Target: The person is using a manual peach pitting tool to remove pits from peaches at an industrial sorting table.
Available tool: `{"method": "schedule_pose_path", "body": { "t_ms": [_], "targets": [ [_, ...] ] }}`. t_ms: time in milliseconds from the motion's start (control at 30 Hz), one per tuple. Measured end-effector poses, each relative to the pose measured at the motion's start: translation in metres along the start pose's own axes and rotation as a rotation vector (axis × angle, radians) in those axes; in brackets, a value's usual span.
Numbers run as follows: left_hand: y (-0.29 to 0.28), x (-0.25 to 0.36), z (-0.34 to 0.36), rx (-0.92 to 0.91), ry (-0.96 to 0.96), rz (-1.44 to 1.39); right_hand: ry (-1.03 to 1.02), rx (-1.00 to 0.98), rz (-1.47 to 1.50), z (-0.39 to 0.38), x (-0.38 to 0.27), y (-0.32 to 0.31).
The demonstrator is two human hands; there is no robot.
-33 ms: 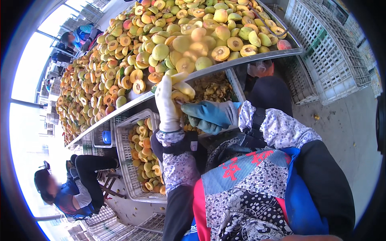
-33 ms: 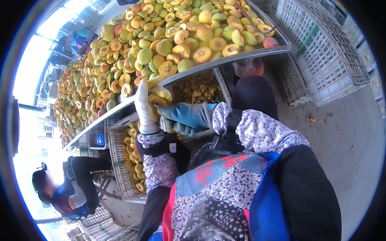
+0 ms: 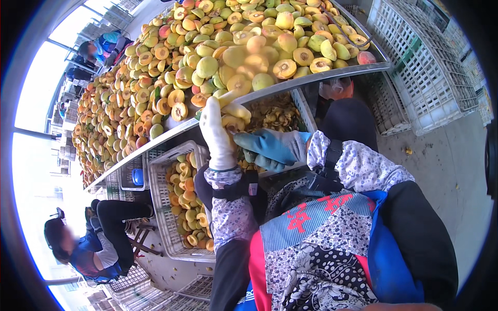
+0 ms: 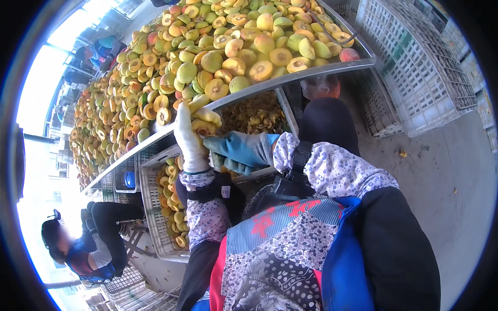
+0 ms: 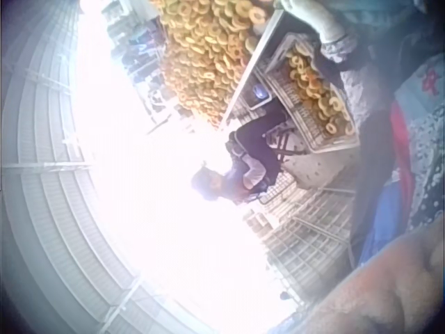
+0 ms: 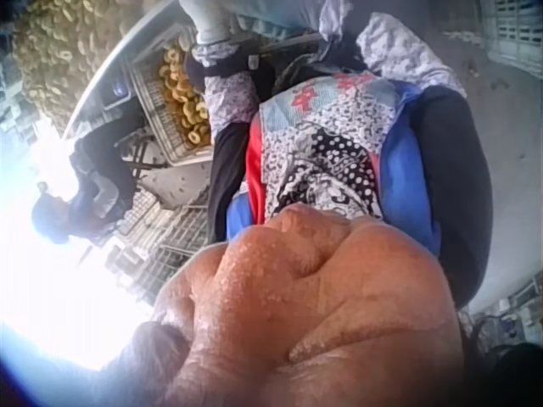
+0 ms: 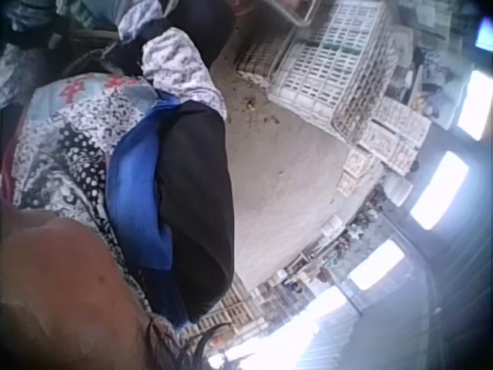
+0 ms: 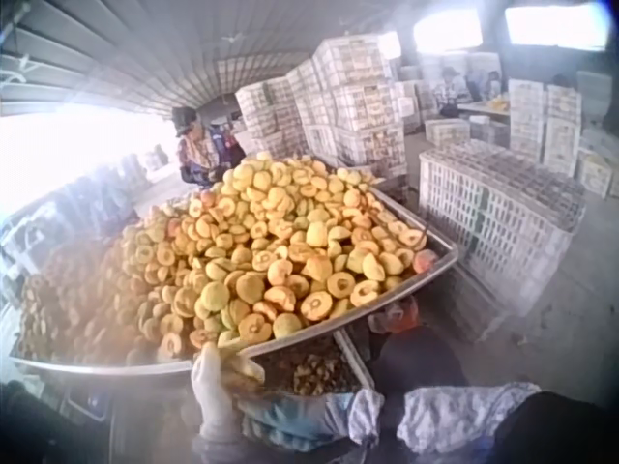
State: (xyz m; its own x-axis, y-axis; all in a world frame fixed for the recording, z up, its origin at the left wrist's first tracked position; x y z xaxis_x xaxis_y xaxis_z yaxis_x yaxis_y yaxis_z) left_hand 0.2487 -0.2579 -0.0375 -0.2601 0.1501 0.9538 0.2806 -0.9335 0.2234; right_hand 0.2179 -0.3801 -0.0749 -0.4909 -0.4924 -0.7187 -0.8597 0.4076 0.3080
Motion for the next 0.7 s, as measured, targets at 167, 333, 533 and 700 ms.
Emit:
{"method": "schedule_pose_path", "body": {
  "t_ms": [167,333,533,700],
  "targets": [
    [0.009,-0.003,-0.007,0.096,0.044,-0.155,0.024,0.064,0.039,-0.003,0.001,-0.005],
    [0.01,-0.01,-0.004,-0.169,-0.086,-0.02,-0.053,0.183,-0.113,-0.009,-0.002,-0.001],
    [0.01,-0.015,-0.006,-0.061,-0.067,-0.55,0.004,-0.386,0.265,0.009,0.008,0.006],
    [-0.041,-0.013,0.008,0.223,0.124,-0.497,-0.156,0.342,-0.398,-0.001,0.0,-0.019]
  ]
}}
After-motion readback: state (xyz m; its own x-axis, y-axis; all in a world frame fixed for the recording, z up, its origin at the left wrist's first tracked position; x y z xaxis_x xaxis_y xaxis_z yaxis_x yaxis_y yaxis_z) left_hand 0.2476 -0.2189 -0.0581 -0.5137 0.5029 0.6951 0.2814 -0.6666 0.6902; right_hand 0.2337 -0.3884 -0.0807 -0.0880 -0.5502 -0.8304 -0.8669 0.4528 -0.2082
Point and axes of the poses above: each hand's wrist, its own z-axis towards the middle knuckle, its own y-axis out of the palm, x = y × z, the point moved 6 cm from there along z, towards the middle knuckle, and after that the axes turned 8 degrees about y, right-handed, at the moved point
